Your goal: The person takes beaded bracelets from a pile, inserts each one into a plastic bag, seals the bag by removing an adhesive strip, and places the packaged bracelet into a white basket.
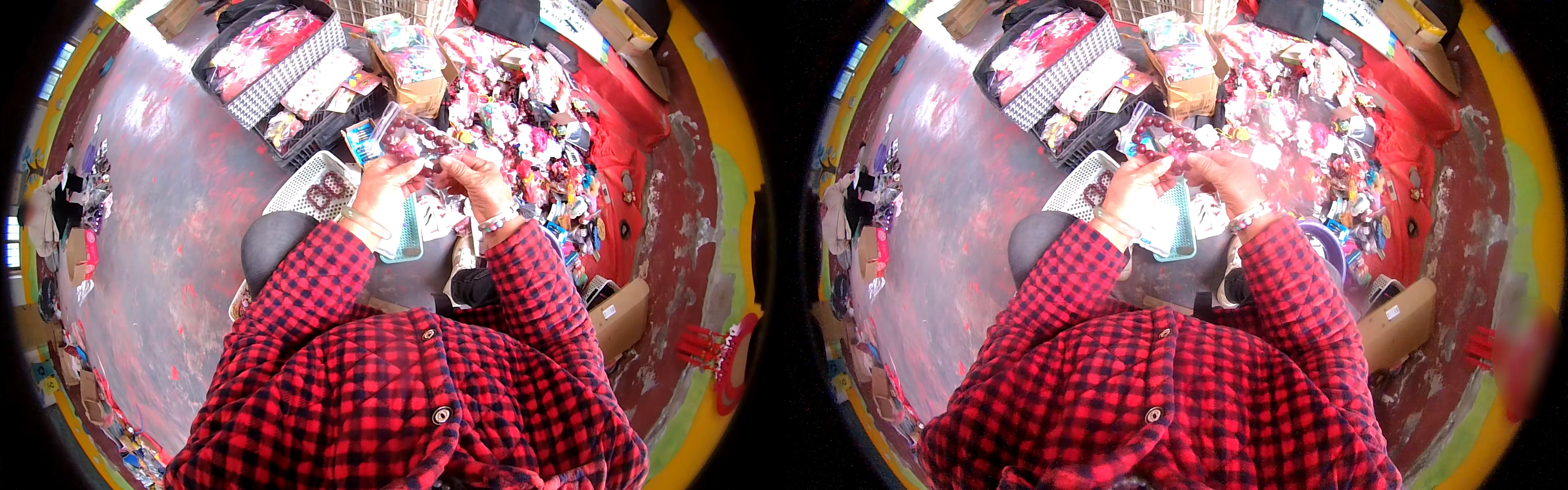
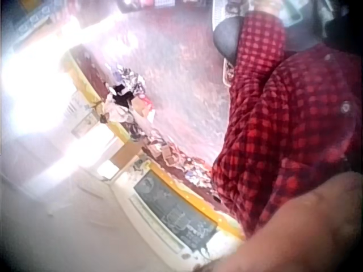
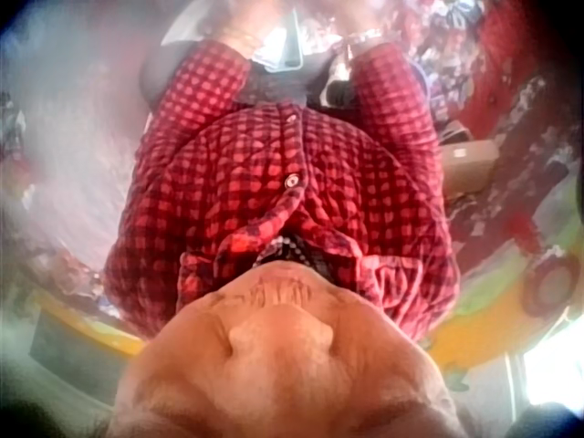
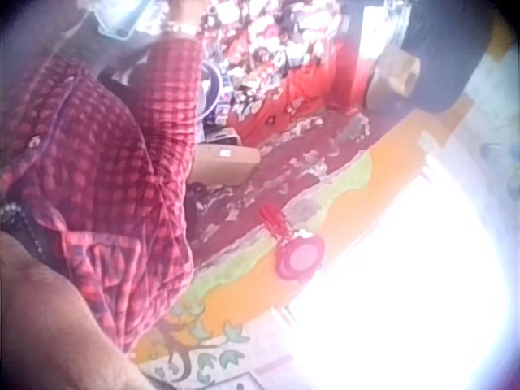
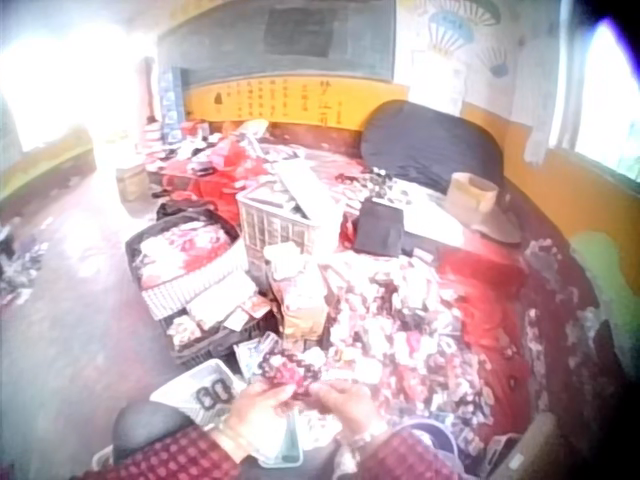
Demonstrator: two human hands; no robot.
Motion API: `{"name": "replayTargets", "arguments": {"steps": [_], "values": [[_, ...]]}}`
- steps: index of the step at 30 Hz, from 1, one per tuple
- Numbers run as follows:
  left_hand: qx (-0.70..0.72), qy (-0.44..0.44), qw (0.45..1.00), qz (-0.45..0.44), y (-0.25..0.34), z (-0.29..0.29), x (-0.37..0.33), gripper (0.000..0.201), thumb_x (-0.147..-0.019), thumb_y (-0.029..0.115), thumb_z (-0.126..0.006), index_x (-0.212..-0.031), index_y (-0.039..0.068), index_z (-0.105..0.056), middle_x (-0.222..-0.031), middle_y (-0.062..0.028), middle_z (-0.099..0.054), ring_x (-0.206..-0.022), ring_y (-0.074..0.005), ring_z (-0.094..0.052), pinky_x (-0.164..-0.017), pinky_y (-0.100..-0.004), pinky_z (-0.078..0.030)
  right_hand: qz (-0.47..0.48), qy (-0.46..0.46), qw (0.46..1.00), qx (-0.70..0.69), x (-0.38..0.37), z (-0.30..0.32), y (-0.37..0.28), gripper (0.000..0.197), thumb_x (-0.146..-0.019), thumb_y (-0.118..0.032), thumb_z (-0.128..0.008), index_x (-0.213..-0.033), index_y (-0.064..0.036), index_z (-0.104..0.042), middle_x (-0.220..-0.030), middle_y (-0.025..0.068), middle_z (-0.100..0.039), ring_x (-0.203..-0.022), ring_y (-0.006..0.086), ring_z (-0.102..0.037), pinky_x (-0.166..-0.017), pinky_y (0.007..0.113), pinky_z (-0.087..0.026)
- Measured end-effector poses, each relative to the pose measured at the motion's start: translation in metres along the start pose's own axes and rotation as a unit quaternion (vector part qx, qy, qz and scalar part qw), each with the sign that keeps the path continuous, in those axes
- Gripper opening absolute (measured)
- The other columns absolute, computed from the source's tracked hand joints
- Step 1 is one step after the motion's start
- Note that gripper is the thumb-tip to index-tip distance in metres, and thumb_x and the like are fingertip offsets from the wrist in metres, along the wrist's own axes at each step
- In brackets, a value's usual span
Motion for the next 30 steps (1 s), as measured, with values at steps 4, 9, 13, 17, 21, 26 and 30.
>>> {"name": "replayTargets", "arguments": {"steps": [4,9,13,17,21,26,30], "values": [[-0.012,-0.002,1.0,-0.008,0.004,-0.003,0.002,0.009,-0.081,0.011,-0.062,-0.089,0.005,-0.06,-0.084,-0.0042,-0.063,-0.07,-0.0112,-0.058,-0.064,-0.0228,-0.047,0.056,0.054,0.996,-0.038,-0.001,0.008,-0.008,0.012,-0.08,-0.015,-0.064,-0.08,-0.0029,-0.064,-0.068,0.0021,-0.062,-0.06,0.0088,-0.055,-0.056,0.022,-0.042],[0.007,-0.009,1.0,0.007,0.005,-0.005,0.002,0.009,-0.08,0.01,-0.062,-0.087,0.004,-0.06,-0.081,-0.0045,-0.063,-0.066,-0.0112,-0.057,-0.063,-0.0232,-0.046,0.12,0.063,0.99,-0.048,-0.001,0.011,-0.009,0.01,-0.08,-0.011,-0.064,-0.075,-0.0025,-0.063,-0.065,-0.0001,-0.059,-0.058,0.0067,-0.051,-0.056,0.022,-0.04],[-0.009,-0.021,1.0,0.004,0.009,-0.002,0.001,0.008,-0.08,0.009,-0.062,-0.086,0.005,-0.06,-0.082,-0.0048,-0.063,-0.066,-0.0114,-0.057,-0.063,-0.0237,-0.046,0.079,0.003,0.997,-0.02,-0.004,0.012,-0.01,0.018,-0.082,-0.021,-0.062,-0.084,-0.0033,-0.063,-0.07,0.0004,-0.061,-0.064,0.0084,-0.055,-0.061,0.023,-0.043],[-0.108,-0.038,0.993,0.004,0.016,-0.007,0.007,0.011,-0.077,0.007,-0.063,-0.087,0.003,-0.06,-0.08,-0.0023,-0.061,-0.068,-0.0095,-0.057,-0.064,-0.0227,-0.045,0.057,0.002,0.998,0.003,0.0,0.022,-0.027,0.034,-0.083,-0.035,-0.06,-0.1,-0.0067,-0.06,-0.085,-0.0019,-0.062,-0.078,0.0077,-0.057,-0.069,0.025,-0.044],[-0.272,-0.175,0.945,0.042,-0.002,-0.011,0.008,0.024,-0.076,0.006,-0.062,-0.099,0.001,-0.059,-0.082,-0.0013,-0.061,-0.073,-0.0098,-0.057,-0.067,-0.0232,-0.046,0.054,-0.044,0.998,-0.004,-0.005,0.017,-0.022,0.021,-0.081,-0.019,-0.064,-0.097,-0.0058,-0.06,-0.084,-0.0007,-0.062,-0.074,0.0067,-0.056,-0.065,0.02,-0.043],[-0.166,-0.139,0.976,0.001,0.009,-0.025,0.01,0.019,-0.081,0.012,-0.062,-0.097,0.001,-0.061,-0.086,-0.0009,-0.061,-0.074,-0.0075,-0.056,-0.067,-0.0204,-0.043,0.016,0.028,0.996,-0.086,-0.004,0.022,-0.014,0.007,-0.079,-0.006,-0.062,-0.084,-0.0013,-0.063,-0.073,0.0029,-0.063,-0.062,0.0098,-0.058,-0.059,0.023,-0.046],[-0.166,-0.054,0.984,-0.045,0.018,-0.007,0.001,0.02,-0.082,0.013,-0.062,-0.097,0.0,-0.061,-0.087,-0.0034,-0.063,-0.076,-0.008,-0.056,-0.071,-0.0208,-0.044,0.027,0.002,0.997,-0.07,0.0,0.014,-0.013,0.007,-0.079,-0.007,-0.062,-0.084,-0.0016,-0.063,-0.072,0.0021,-0.063,-0.065,0.0105,-0.058,-0.061,0.023,-0.047]]}}
Point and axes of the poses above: each hand's wrist, its own x-axis away from the middle knuckle, its own z-axis out of the back of the hand, y = z × x, the point moved 6 cm from there along -x, towards the middle knuckle
